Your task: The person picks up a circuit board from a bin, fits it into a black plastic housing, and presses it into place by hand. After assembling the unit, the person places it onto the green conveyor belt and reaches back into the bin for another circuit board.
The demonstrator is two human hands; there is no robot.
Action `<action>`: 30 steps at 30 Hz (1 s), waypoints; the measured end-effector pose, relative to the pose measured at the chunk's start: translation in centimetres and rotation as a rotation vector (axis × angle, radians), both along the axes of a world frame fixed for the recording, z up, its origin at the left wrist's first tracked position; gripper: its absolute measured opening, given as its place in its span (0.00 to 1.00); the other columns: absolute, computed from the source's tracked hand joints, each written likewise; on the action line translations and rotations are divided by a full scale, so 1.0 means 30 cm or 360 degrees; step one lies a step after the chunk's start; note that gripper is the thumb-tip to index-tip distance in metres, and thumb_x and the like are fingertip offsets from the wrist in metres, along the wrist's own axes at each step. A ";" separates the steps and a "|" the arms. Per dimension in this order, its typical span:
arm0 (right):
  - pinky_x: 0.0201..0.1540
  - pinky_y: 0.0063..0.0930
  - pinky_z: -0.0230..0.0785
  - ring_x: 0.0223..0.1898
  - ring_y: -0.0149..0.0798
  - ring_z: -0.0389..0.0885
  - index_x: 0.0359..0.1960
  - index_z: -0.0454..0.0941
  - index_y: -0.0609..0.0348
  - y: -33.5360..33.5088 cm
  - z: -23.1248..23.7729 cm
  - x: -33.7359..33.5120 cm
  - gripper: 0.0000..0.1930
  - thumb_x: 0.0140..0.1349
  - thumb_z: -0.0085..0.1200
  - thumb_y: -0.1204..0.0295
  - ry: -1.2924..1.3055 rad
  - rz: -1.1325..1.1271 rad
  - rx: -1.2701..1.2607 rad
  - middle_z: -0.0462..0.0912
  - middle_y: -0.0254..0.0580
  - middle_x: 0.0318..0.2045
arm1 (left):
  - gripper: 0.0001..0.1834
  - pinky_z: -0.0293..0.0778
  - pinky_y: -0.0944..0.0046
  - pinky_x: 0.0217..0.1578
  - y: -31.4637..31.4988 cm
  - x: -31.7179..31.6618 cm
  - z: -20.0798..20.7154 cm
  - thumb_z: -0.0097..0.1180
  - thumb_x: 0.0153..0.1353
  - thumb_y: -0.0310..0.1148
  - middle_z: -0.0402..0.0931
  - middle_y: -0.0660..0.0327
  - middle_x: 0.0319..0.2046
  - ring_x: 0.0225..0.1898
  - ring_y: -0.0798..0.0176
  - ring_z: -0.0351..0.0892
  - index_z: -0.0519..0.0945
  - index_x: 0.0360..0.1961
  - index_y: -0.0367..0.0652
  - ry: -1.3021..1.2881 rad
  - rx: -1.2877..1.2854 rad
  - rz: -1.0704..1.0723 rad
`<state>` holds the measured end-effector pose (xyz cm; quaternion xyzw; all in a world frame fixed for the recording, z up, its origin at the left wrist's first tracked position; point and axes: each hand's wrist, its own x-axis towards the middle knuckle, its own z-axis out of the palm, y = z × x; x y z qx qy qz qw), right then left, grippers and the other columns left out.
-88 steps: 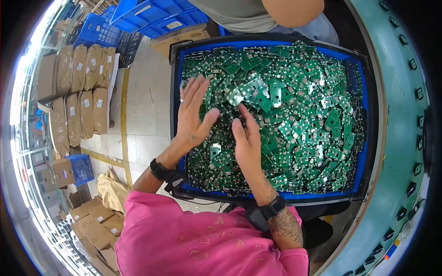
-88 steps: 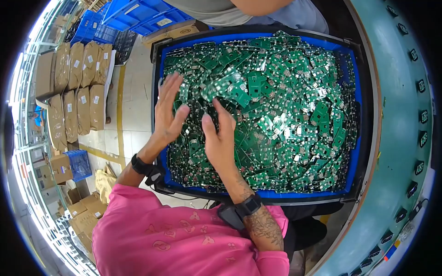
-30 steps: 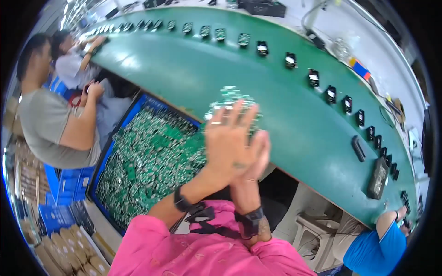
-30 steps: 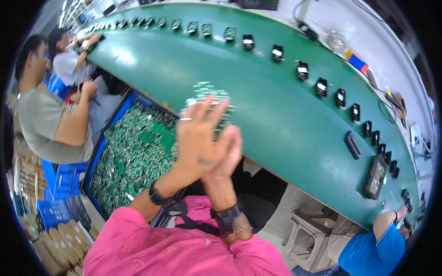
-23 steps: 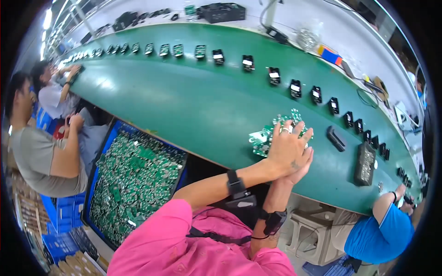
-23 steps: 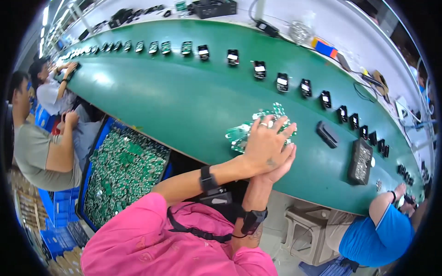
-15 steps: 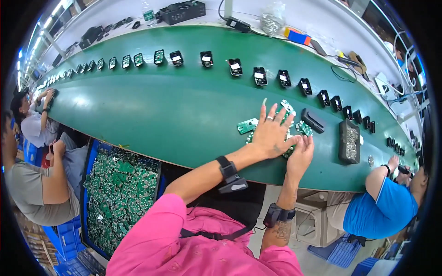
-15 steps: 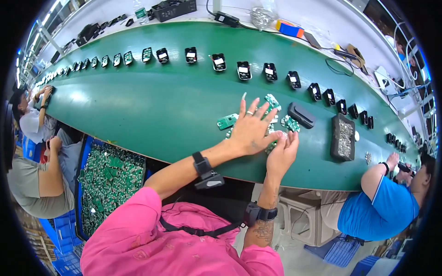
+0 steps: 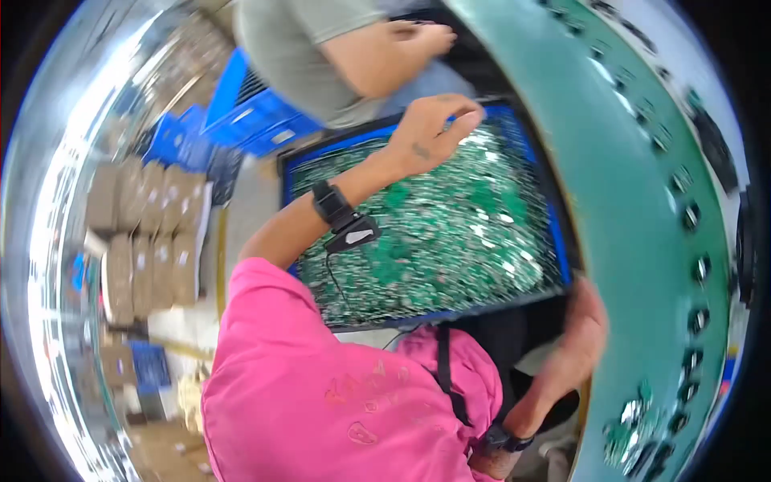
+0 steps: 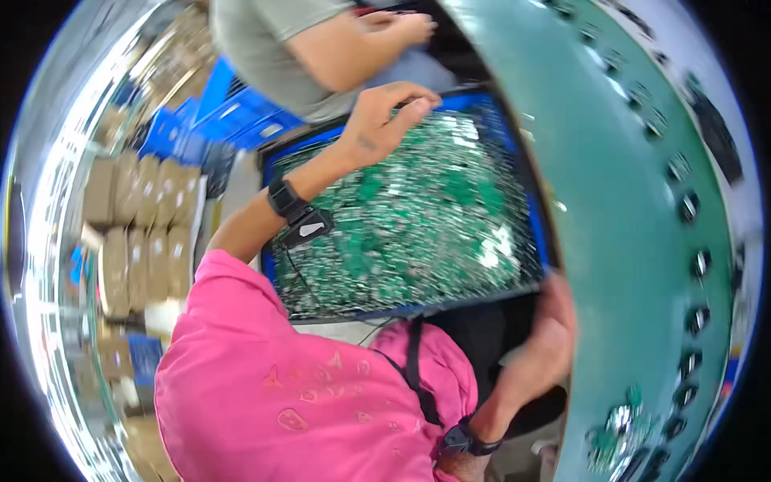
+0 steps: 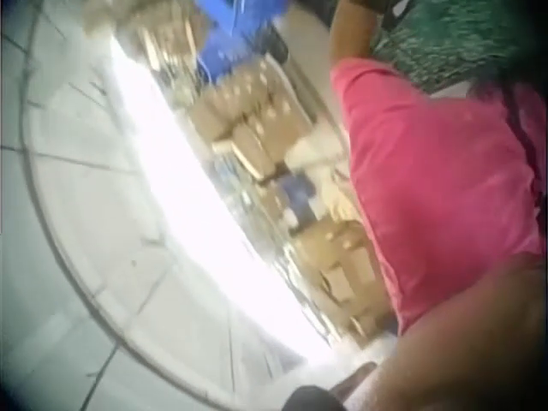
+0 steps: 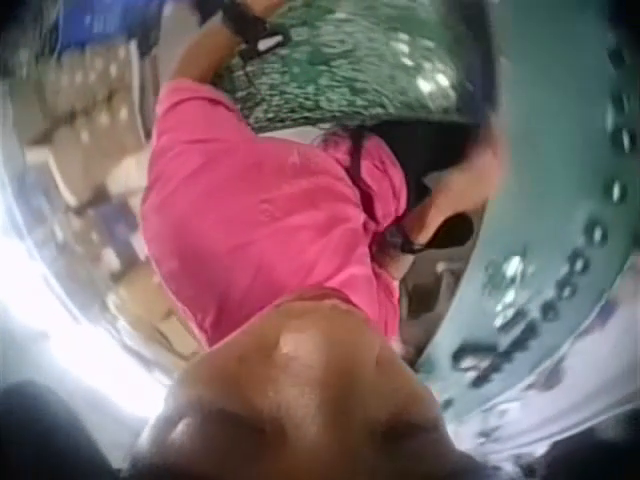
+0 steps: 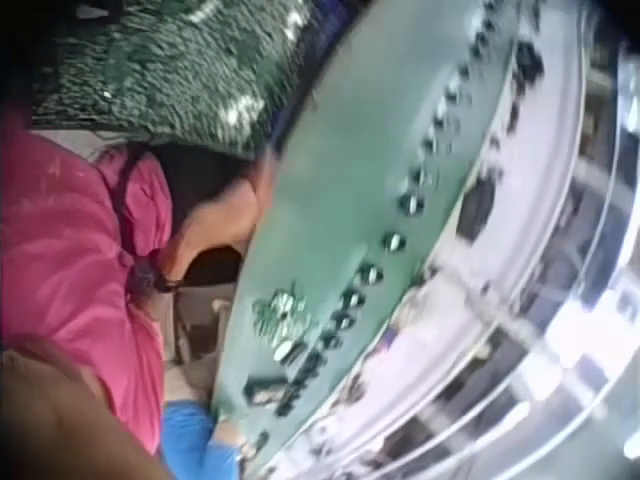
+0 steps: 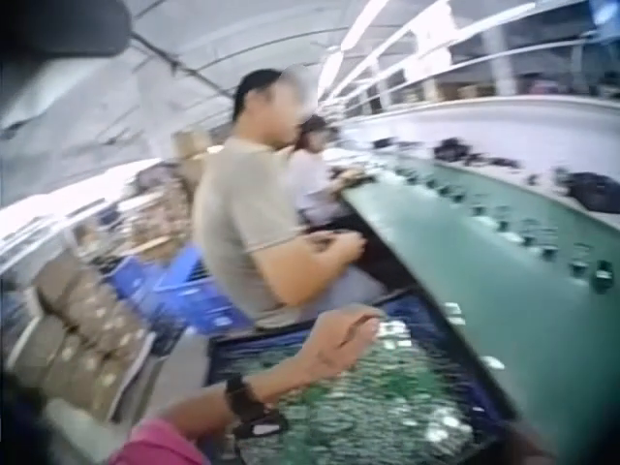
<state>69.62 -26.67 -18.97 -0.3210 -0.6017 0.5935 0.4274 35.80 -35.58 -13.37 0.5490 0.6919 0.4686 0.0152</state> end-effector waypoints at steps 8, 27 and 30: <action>0.63 0.31 0.65 0.56 0.38 0.77 0.60 0.72 0.65 -0.433 -0.242 -0.786 0.22 0.76 0.44 0.59 -0.0309 0.1482 -0.1235 0.79 0.44 0.56 | 0.34 0.66 0.46 0.63 -0.894 -0.273 -0.412 0.63 0.57 0.47 0.70 0.43 0.61 0.62 0.40 0.69 0.72 0.60 0.36 0.0208 -0.0750 0.0990; 0.73 0.36 0.51 0.72 0.43 0.59 0.70 0.55 0.71 -0.581 -0.249 -0.934 0.30 0.75 0.44 0.61 -0.0351 0.0834 -0.1401 0.61 0.50 0.69 | 0.51 0.45 0.28 0.68 -0.660 -0.365 -0.529 0.68 0.49 0.52 0.58 0.59 0.70 0.73 0.44 0.52 0.58 0.74 0.59 0.0664 -0.1213 -0.0047; 0.73 0.36 0.50 0.73 0.44 0.57 0.71 0.53 0.70 -0.594 -0.305 -0.917 0.29 0.76 0.43 0.64 -0.0233 0.0803 -0.1321 0.59 0.53 0.70 | 0.45 0.45 0.31 0.70 -0.684 -0.377 -0.521 0.66 0.50 0.42 0.64 0.59 0.67 0.72 0.49 0.58 0.62 0.71 0.56 0.0590 -0.1125 -0.0012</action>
